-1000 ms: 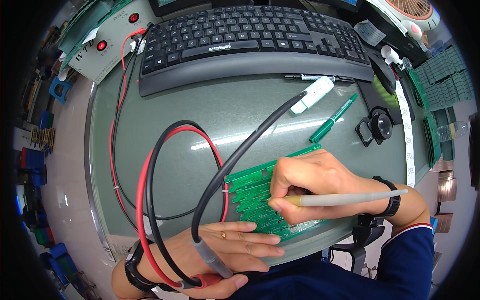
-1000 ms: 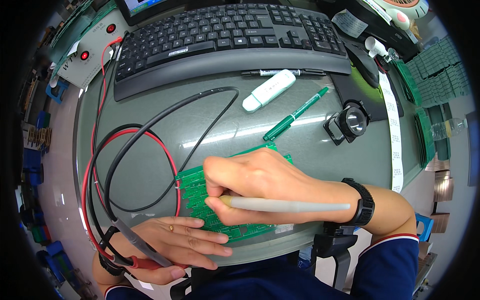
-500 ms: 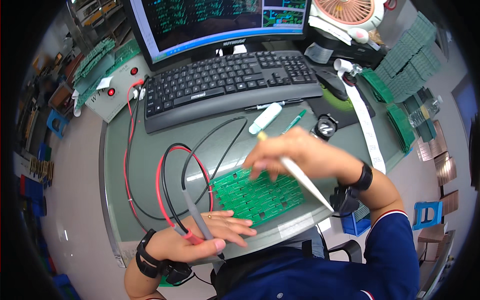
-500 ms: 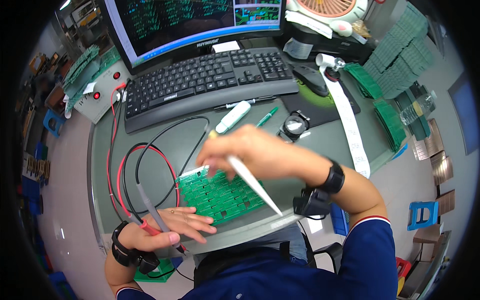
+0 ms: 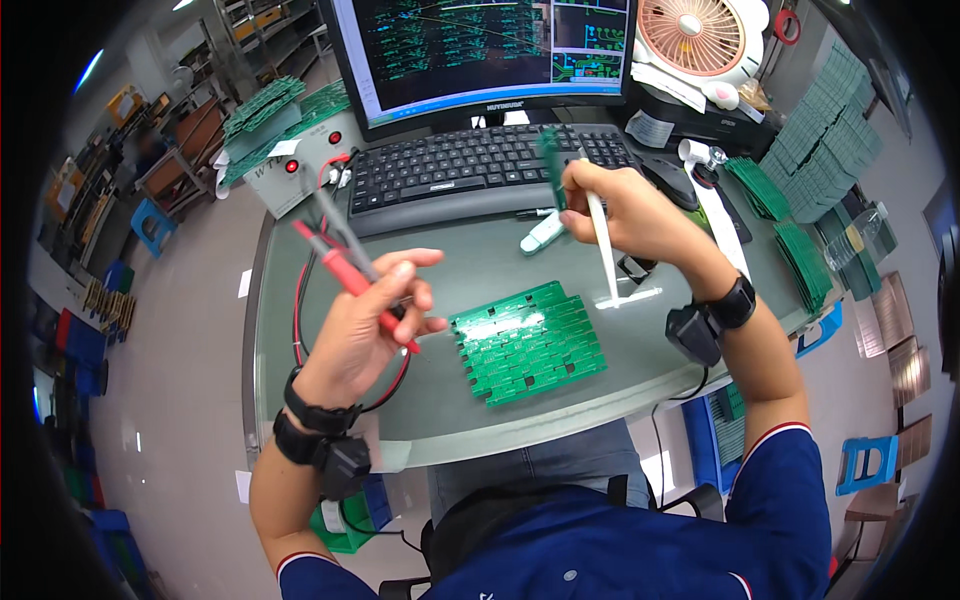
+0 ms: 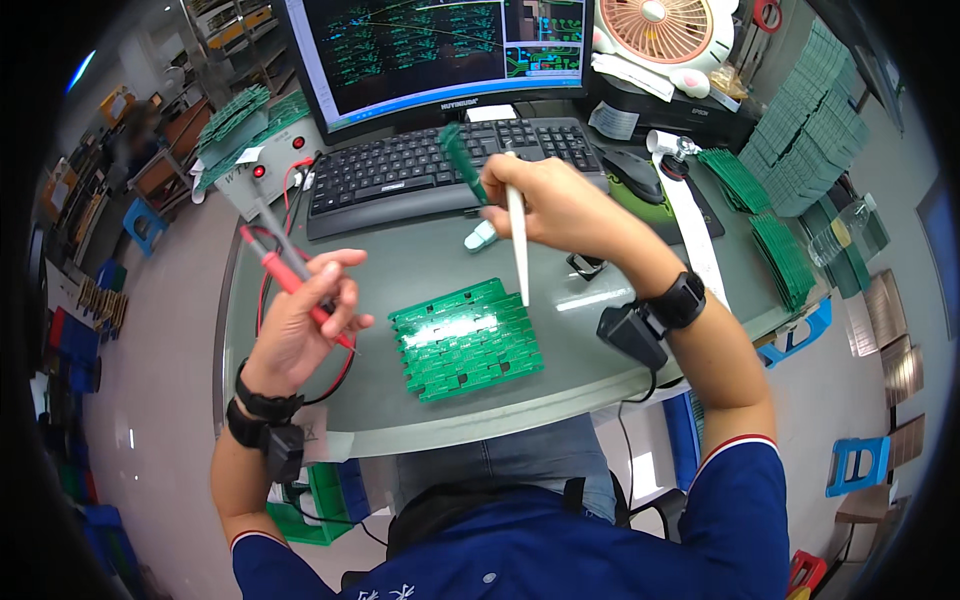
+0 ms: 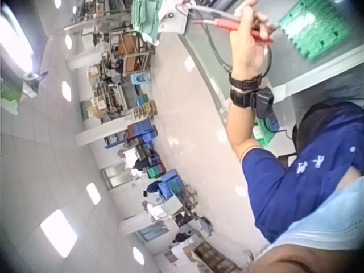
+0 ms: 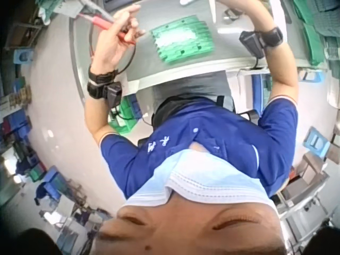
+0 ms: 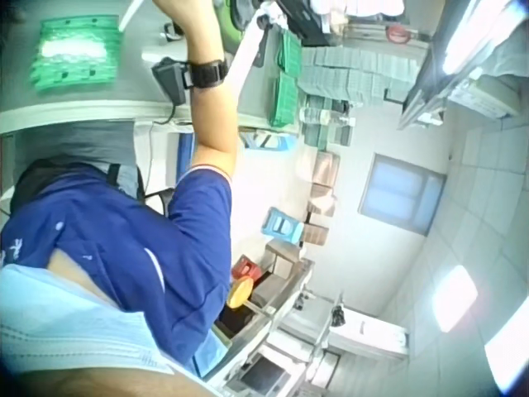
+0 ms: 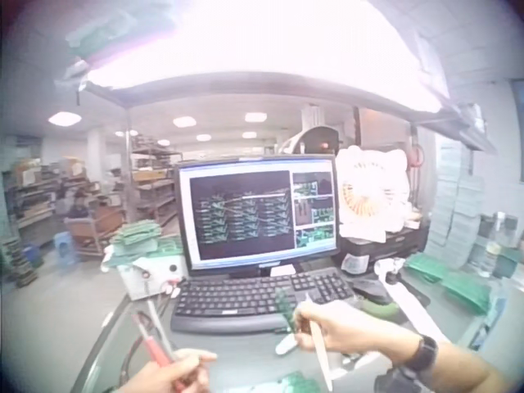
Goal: Use multimeter probes and a magnifying glass to inspect and test electrical connections on a green PCB.
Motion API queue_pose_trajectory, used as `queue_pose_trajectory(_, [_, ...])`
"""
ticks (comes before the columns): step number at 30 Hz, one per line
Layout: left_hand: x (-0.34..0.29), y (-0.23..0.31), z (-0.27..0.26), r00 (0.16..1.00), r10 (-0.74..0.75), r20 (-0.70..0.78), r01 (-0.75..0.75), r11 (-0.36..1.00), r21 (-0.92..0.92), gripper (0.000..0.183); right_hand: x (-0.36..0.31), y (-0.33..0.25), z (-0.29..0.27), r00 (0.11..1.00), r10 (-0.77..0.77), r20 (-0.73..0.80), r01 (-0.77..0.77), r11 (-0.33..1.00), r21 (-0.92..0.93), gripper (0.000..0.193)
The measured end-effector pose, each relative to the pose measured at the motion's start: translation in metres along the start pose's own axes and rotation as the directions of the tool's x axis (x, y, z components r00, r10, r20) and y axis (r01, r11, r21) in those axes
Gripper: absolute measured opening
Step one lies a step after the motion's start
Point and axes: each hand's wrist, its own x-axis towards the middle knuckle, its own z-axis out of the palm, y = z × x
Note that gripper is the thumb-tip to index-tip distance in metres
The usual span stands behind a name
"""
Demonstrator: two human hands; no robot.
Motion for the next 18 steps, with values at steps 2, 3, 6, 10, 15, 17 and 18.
queue_pose_trajectory(2, [0.000,-0.005,0.000,0.992,-0.081,0.098,0.072,0.993,0.090,0.041,0.003,-0.037,0.017,0.984,0.131,0.118,-0.176,0.733,0.657,0.015])
queue_pose_trajectory(3, [-0.001,-0.009,0.000,0.993,-0.074,0.091,0.066,0.994,0.092,0.041,0.005,-0.048,0.028,0.986,0.110,0.126,-0.167,0.634,0.755,0.015])
queue_pose_trajectory(6, [-0.001,-0.023,0.006,0.968,-0.135,0.212,0.109,0.985,0.131,0.042,0.004,-0.056,0.053,0.983,0.150,0.109,-0.177,0.574,0.799,0.014])
queue_pose_trajectory(10, [0.000,-0.028,0.000,0.969,-0.074,0.235,0.034,0.985,0.171,0.037,0.004,-0.050,0.074,0.974,0.224,0.035,-0.152,0.534,0.831,0.015])
queue_pose_trajectory(15, [0.003,-0.026,-0.003,0.979,-0.071,0.192,0.026,0.973,0.231,0.035,0.007,-0.053,0.080,0.960,0.272,0.070,-0.189,0.441,0.877,0.013])
queue_pose_trajectory(17, [0.002,-0.025,-0.002,0.983,-0.082,0.162,0.046,0.975,0.217,0.034,0.008,-0.054,0.082,0.959,0.271,0.089,-0.204,0.431,0.879,0.012])
queue_pose_trajectory(18, [0.002,-0.025,-0.001,0.986,-0.092,0.138,0.062,0.976,0.207,0.033,0.007,-0.054,0.083,0.958,0.272,0.094,-0.208,0.428,0.879,0.012])
